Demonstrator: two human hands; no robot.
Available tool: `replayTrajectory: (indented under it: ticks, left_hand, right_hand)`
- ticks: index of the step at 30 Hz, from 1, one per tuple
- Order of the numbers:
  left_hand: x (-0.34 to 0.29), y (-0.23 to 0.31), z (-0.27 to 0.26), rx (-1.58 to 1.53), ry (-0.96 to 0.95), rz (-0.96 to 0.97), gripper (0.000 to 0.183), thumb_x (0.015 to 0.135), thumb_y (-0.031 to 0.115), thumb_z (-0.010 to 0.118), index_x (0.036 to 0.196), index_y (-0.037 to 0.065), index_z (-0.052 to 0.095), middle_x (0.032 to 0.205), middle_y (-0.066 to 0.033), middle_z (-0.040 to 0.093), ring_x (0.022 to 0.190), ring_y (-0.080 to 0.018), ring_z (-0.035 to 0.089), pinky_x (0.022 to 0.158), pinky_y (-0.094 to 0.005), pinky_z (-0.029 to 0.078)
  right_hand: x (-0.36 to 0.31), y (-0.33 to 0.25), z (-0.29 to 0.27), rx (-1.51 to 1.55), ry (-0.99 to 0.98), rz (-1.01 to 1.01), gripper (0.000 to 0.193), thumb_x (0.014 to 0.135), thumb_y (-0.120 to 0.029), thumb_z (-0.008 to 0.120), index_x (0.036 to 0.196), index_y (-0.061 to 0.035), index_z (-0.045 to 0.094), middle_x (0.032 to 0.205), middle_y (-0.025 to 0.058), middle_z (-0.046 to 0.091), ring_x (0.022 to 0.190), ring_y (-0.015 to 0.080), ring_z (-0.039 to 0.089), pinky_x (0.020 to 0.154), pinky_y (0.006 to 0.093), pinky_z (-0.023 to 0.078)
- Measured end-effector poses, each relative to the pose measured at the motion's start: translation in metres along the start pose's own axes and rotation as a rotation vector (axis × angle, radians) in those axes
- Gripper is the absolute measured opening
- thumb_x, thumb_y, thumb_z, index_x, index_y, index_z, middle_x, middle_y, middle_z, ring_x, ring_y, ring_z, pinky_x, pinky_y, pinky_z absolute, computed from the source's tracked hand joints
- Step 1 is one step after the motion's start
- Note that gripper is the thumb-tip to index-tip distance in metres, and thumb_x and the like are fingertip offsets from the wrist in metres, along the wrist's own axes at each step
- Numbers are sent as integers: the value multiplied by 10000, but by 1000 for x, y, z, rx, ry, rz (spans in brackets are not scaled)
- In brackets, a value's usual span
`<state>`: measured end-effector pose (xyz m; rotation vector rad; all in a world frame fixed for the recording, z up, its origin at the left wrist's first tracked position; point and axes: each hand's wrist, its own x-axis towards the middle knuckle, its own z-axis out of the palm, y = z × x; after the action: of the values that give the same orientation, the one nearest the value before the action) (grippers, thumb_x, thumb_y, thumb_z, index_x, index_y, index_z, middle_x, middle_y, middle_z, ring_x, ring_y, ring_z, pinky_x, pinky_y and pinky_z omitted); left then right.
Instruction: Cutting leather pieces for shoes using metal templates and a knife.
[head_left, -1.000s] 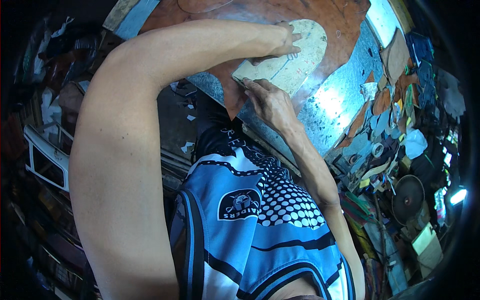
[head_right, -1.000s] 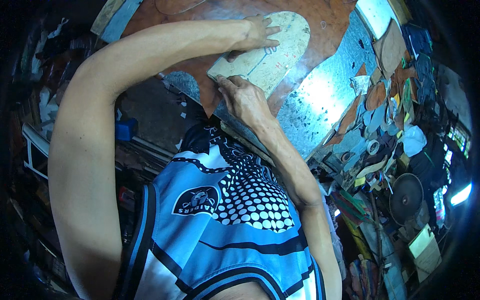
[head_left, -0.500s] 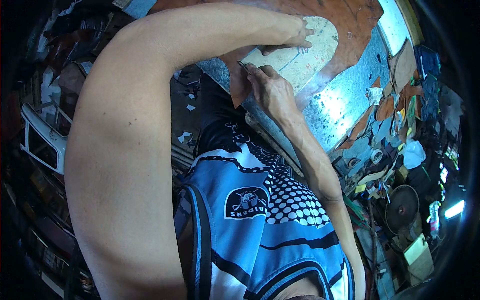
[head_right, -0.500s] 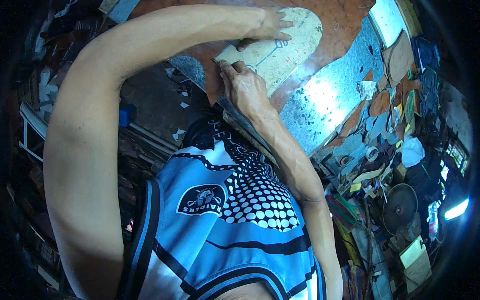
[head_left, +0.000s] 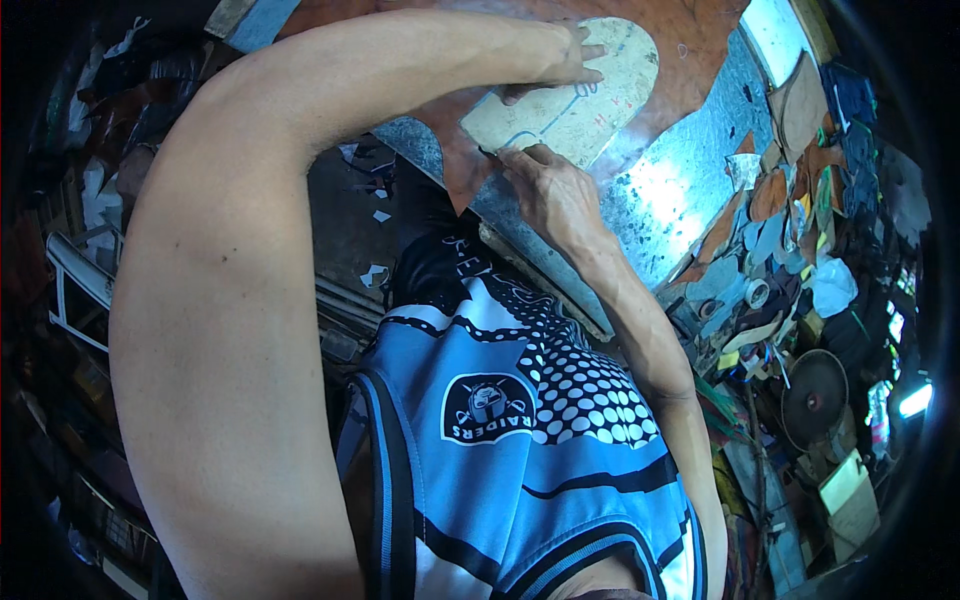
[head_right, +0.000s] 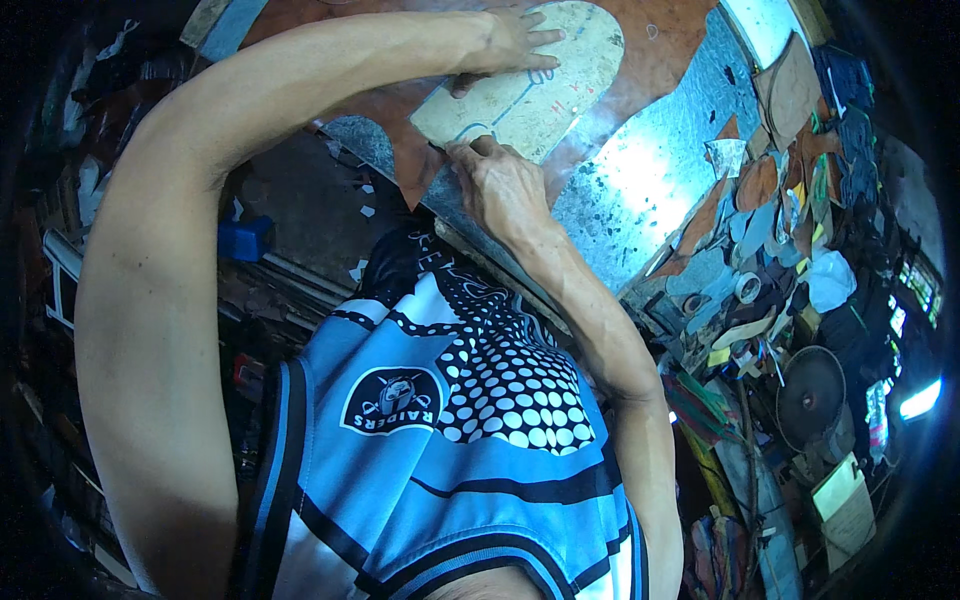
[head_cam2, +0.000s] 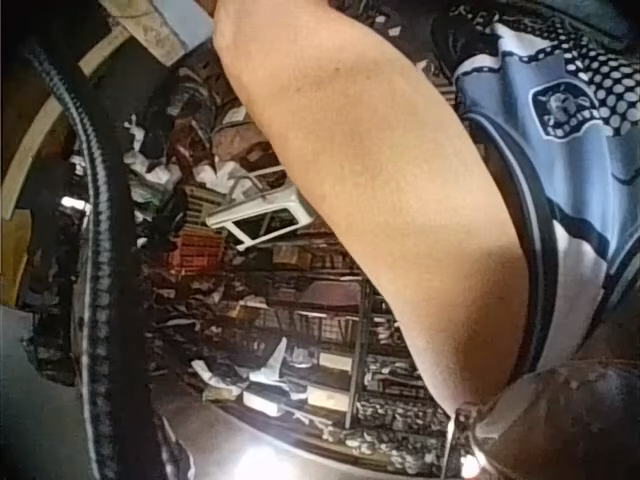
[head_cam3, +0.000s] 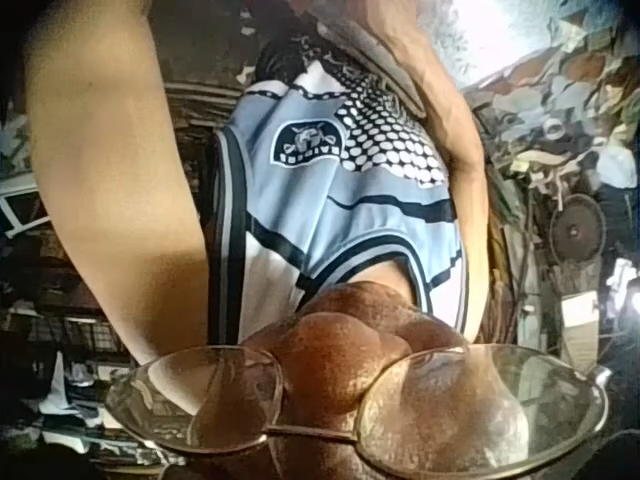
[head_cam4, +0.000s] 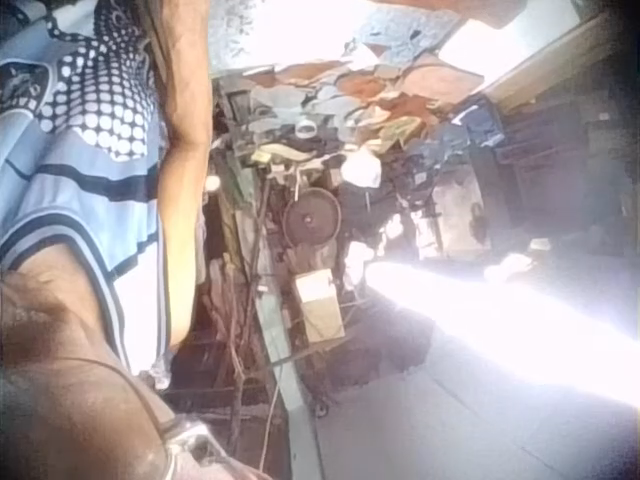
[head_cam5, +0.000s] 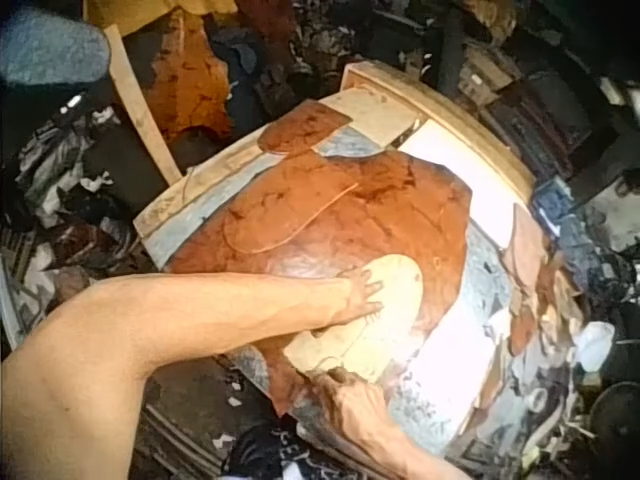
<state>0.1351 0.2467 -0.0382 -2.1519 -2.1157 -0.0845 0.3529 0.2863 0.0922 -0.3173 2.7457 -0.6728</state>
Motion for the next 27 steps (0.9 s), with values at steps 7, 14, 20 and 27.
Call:
replayTrajectory:
  ticks: [7, 14, 20, 27]
  left_hand:
    - [5, 20, -72, -43, -512, -216, 1385, 278, 241, 985, 1510, 231, 354, 1614, -162, 203, 1405, -391, 355, 1137, -459, 368]
    - [43, 37, -85, -10, -854, -231, 1371, 406, 426, 977, 1555, 216, 259, 1575, -178, 301, 1363, -395, 402, 1046, -474, 424]
    - [52, 84, -118, -108, -859, -502, 1411, 419, 597, 909, 1575, 332, 145, 1552, -284, 263, 1413, -479, 285, 952, -561, 471]
    - [47, 88, -105, -201, -824, -634, 1446, 372, 572, 941, 1557, 429, 125, 1610, -266, 61, 1413, -565, 191, 1027, -585, 434]
  right_hand:
    - [-27, 10, -15, 59, -23, 90, 242, 908, -154, 579, 1118, -117, 692, 963, 157, 675, 823, 375, 674, 688, 481, 539]
    - [-47, 13, -14, 92, -12, 177, 251, 888, -129, 585, 1115, -102, 689, 997, 133, 679, 833, 377, 671, 699, 476, 542]
    - [-48, 12, -10, 106, 6, 187, 235, 889, -127, 583, 1091, -79, 691, 1008, 134, 671, 842, 373, 669, 700, 473, 543]
    - [-64, 18, -16, 97, -33, 231, 240, 874, -115, 601, 1092, -105, 700, 988, 128, 663, 855, 346, 672, 708, 449, 554]
